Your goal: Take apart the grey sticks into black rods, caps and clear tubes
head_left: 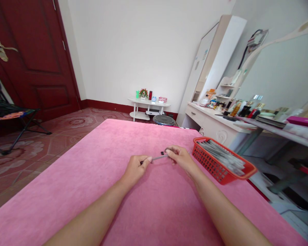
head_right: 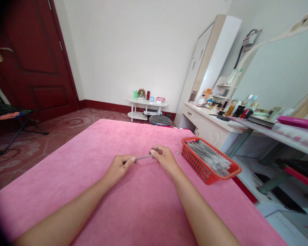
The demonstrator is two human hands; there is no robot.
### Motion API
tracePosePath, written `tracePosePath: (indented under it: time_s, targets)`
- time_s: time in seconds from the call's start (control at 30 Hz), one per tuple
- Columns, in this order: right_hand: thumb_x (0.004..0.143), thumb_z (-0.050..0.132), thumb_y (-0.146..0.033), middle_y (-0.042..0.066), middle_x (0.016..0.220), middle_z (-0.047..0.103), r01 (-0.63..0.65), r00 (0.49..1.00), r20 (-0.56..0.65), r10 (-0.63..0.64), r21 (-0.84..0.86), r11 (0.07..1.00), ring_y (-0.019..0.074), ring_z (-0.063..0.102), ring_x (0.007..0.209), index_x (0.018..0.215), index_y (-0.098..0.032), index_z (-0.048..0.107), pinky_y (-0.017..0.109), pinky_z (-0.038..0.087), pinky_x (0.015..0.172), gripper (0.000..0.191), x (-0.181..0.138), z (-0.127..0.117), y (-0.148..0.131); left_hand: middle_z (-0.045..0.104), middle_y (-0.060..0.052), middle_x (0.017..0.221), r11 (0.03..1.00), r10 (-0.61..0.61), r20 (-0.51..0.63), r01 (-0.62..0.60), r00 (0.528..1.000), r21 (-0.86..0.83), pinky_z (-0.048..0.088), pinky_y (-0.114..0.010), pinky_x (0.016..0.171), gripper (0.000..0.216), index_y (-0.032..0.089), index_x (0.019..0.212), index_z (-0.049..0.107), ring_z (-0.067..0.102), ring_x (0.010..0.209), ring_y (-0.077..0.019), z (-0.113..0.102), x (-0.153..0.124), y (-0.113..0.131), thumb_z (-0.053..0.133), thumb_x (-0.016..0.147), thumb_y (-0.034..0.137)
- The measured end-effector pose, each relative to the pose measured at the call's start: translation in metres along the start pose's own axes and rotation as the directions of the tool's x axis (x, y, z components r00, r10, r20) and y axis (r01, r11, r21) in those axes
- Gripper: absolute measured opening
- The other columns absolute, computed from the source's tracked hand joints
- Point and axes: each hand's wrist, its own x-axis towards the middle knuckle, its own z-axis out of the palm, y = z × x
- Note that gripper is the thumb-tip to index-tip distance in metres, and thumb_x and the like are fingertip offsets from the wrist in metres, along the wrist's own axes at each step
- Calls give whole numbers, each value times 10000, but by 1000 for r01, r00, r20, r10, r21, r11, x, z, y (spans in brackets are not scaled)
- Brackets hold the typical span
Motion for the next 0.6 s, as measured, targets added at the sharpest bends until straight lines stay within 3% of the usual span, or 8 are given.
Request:
tracePosePath:
  time_s: [0.17,0.33,0.47,0.6]
  targets:
    - [733,551,-322,-16,601,515,159,987,10,-159,-127,979,84,424,518,757,-141,609,201,355,491,192,1,0,0,318,49,435,967,-168,19,169,986,-189,243,-211,457,473,112,611,637,307,444,-82,2,4,-5,416,802,484]
    - [744,515,-271,-21,545,508,176,977,-66,-202,-279,944,99,446,511,697,-156,605,210,338,495,154,0,5,7,433,35,478,977,-161,-17,157,987,-148,285,-211,494,353,117,633,656,377,488,-92,7,4,-8,489,765,399]
    - [720,519,-293,-30,487,460,79,987,-118,-107,-222,972,96,433,449,604,-162,551,215,332,448,177,-1,10,9,544,-1,564,998,-46,-43,45,998,-34,319,-218,515,301,126,652,652,459,549,-116,4,0,-2,468,796,317]
    - [676,546,-334,-53,409,386,-129,992,-16,128,-16,992,79,377,354,516,-178,466,215,314,381,237,-2,10,10,573,-22,616,931,229,-37,-207,973,300,323,-229,541,261,157,742,667,477,559,-118,-5,-5,4,453,824,283]
